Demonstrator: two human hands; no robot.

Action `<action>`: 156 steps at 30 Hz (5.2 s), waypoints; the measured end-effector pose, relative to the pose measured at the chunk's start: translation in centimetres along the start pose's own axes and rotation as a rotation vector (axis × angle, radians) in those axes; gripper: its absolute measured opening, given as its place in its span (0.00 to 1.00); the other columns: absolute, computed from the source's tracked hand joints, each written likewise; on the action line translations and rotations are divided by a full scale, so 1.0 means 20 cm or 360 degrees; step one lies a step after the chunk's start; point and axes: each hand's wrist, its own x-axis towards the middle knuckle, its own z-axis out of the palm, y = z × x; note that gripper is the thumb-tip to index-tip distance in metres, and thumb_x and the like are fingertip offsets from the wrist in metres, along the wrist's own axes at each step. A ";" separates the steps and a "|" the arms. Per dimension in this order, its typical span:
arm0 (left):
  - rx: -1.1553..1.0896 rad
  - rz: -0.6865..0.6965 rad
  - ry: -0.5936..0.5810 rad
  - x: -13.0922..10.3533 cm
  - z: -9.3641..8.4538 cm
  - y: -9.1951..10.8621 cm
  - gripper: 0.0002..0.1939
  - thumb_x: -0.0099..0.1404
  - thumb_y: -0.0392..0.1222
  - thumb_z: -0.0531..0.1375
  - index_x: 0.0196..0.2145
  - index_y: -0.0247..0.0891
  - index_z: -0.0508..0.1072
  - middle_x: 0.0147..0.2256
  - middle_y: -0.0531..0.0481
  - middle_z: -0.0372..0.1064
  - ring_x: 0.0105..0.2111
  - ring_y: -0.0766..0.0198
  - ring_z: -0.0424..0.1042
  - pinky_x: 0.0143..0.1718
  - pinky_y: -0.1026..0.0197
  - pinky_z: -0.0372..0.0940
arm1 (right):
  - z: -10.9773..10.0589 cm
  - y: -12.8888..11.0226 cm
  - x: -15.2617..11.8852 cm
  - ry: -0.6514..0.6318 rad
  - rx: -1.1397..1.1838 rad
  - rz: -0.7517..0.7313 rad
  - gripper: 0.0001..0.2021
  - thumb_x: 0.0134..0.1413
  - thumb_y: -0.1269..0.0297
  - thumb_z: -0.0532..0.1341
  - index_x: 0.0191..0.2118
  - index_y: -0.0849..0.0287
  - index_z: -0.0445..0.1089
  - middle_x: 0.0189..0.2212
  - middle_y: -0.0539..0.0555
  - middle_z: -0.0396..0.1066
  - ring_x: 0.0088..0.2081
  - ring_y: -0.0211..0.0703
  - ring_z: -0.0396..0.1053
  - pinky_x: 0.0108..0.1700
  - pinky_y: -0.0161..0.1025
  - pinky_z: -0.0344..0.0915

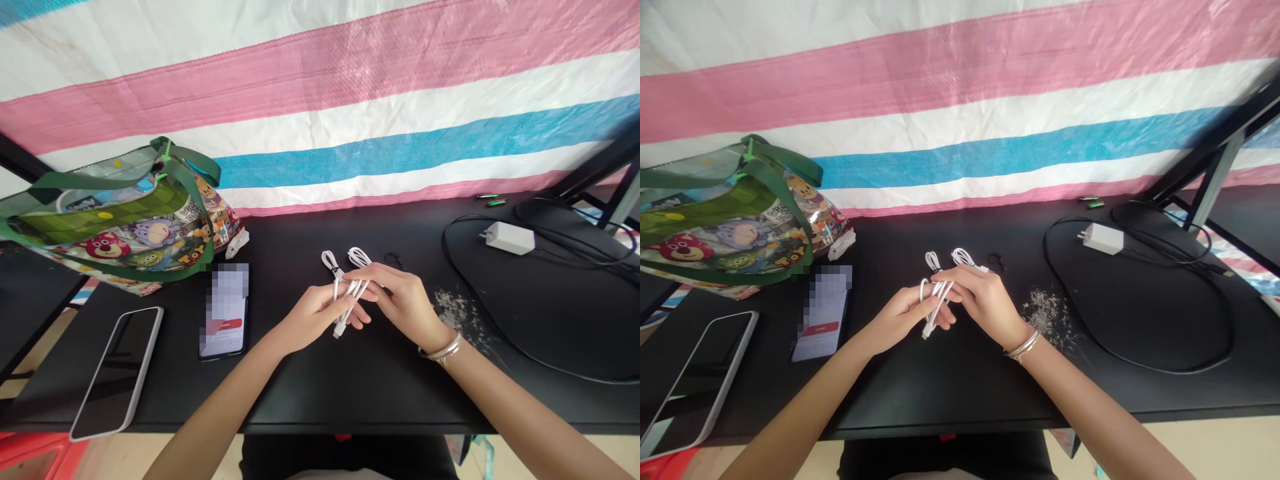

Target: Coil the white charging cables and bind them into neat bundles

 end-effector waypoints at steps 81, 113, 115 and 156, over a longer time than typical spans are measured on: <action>0.0854 0.0593 0.0707 0.01 -0.04 0.02 0.16 0.67 0.44 0.49 0.28 0.40 0.73 0.33 0.49 0.77 0.37 0.59 0.71 0.44 0.56 0.64 | -0.06 -0.02 0.07 0.0362 0.1995 0.0983 0.15 0.36 0.63 0.73 0.26 0.55 0.65 0.23 0.40 0.61 0.15 0.24 0.52 0.25 0.27 0.70; 0.1562 0.0778 0.0915 0.01 -0.03 -0.02 0.09 0.64 0.36 0.53 0.34 0.41 0.73 0.32 0.52 0.77 0.33 0.63 0.76 0.34 0.63 0.68 | 0.00 -0.05 0.03 -0.0047 0.1997 0.1012 0.12 0.44 0.59 0.70 0.30 0.57 0.68 0.26 0.43 0.66 0.18 0.27 0.63 0.21 0.27 0.67; 0.1483 0.0781 0.0957 0.00 -0.03 -0.01 0.10 0.65 0.36 0.52 0.33 0.40 0.73 0.32 0.50 0.77 0.34 0.62 0.75 0.34 0.63 0.67 | -0.01 -0.05 0.04 -0.0091 0.1987 0.1015 0.12 0.46 0.57 0.69 0.31 0.56 0.68 0.24 0.43 0.65 0.19 0.28 0.64 0.22 0.28 0.68; 0.0470 0.0534 0.0692 0.00 -0.08 0.04 0.13 0.64 0.49 0.55 0.33 0.38 0.72 0.32 0.47 0.75 0.32 0.62 0.75 0.32 0.63 0.70 | -0.09 -0.06 0.08 0.0309 0.2072 0.1164 0.13 0.47 0.54 0.66 0.24 0.55 0.65 0.18 0.44 0.51 0.17 0.31 0.47 0.14 0.27 0.53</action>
